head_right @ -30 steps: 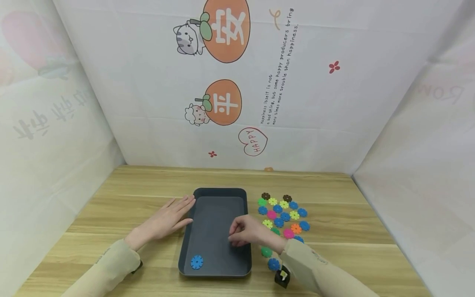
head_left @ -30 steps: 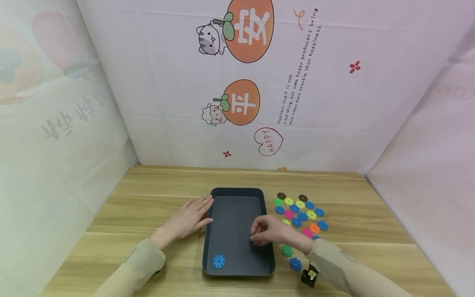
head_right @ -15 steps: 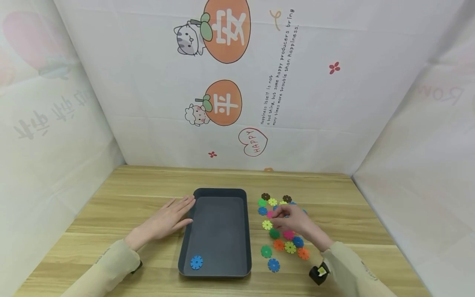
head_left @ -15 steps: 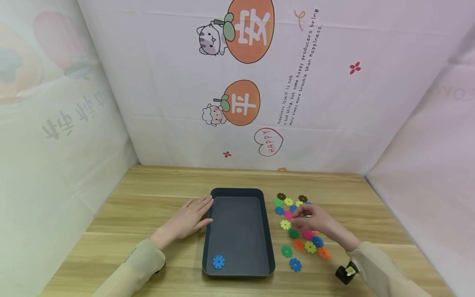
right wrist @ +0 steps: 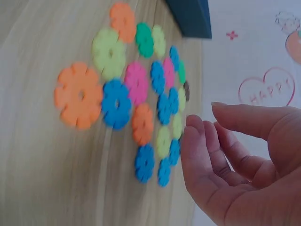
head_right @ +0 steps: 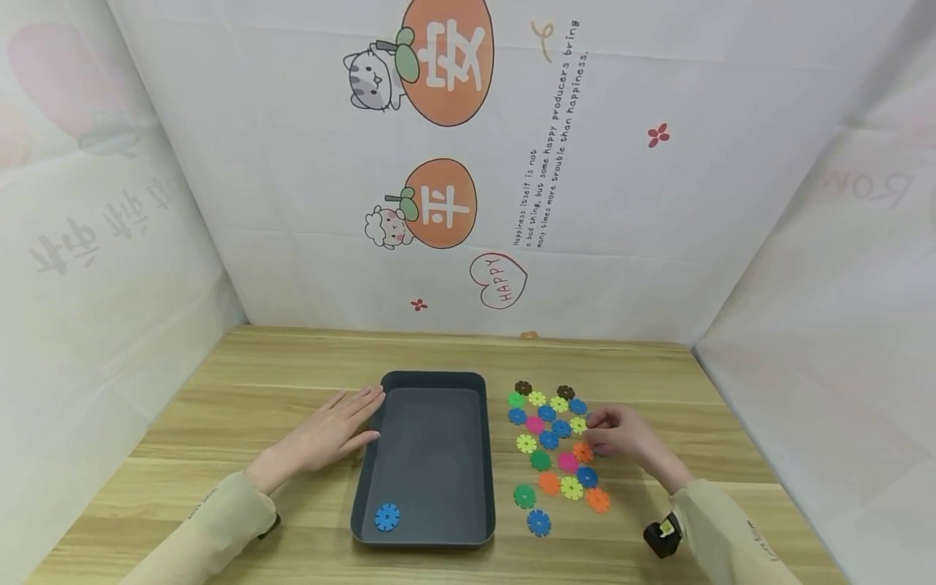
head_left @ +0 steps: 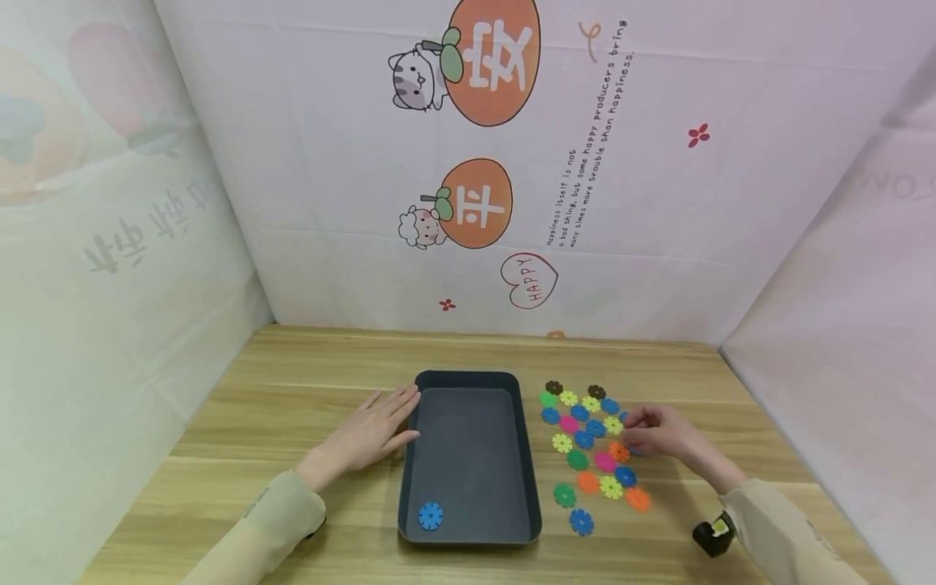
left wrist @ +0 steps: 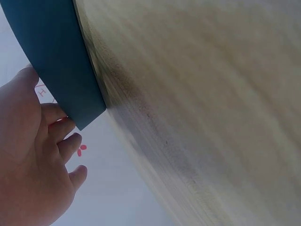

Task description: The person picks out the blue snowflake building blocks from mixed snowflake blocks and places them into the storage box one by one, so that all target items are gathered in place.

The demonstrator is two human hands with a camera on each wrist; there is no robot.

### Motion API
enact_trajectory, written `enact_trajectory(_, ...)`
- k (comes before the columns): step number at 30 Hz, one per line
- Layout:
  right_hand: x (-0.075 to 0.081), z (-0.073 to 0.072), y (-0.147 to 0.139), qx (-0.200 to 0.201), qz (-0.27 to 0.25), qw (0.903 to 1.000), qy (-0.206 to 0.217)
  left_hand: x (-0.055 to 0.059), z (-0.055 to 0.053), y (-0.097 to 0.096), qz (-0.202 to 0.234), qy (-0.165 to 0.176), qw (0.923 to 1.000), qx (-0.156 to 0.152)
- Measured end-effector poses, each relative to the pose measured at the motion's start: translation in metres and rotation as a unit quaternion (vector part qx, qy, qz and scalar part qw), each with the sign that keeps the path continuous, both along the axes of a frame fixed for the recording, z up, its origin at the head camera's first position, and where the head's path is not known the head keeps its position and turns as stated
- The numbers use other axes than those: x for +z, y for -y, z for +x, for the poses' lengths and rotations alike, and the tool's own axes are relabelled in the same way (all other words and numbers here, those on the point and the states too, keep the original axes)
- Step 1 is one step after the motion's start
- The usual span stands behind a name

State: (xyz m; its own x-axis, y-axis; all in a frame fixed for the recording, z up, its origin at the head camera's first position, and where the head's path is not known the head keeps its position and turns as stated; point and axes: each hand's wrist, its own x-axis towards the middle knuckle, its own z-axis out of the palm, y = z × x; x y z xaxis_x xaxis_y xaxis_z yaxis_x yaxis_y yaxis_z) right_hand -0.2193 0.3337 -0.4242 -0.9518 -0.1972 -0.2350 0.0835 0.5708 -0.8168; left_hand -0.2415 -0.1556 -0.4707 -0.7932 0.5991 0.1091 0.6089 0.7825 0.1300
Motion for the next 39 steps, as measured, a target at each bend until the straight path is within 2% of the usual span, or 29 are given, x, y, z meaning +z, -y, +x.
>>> enact_trajectory(3, -0.002, -0.001, -0.007, -0.005, 0.023, 0.9996, -0.014, 0.000, 0.000, 0.000, 0.000, 0.001, 1.0000, 0.000)
enact_trajectory(6, -0.005, -0.002, -0.013, -0.009, 0.068, 0.9969, -0.039, 0.000, 0.000, 0.000, 0.000, 0.001, 1.0000, -0.001)
enact_trajectory(10, -0.012, -0.005, -0.020, -0.004, 0.136, 0.9876, -0.079, 0.000, 0.000, 0.001, 0.000, -0.001, 1.0000, -0.001)
enact_trajectory(13, -0.018, -0.006, -0.024, 0.009, 0.162, 0.9822, -0.094, 0.000, 0.000, 0.001, -0.001, -0.001, 1.0000, 0.000)
enact_trajectory(17, -0.026, -0.008, -0.026, 0.016, 0.177, 0.9799, -0.091, 0.000, 0.000, 0.001, -0.001, 0.000, 1.0000, 0.001)
enact_trajectory(22, -0.032, -0.010, -0.025, 0.007, 0.193, 0.9779, -0.081, -0.001, 0.000, 0.001, 0.001, 0.001, 1.0000, 0.001)
enact_trajectory(33, -0.029, -0.011, -0.024, -0.001, 0.196, 0.9785, -0.065, 0.000, -0.001, 0.000, 0.003, 0.002, 1.0000, -0.002)
enact_trajectory(39, -0.025, -0.011, -0.024, -0.008, 0.172, 0.9837, -0.053, 0.001, 0.000, 0.001, 0.005, 0.004, 1.0000, -0.002)
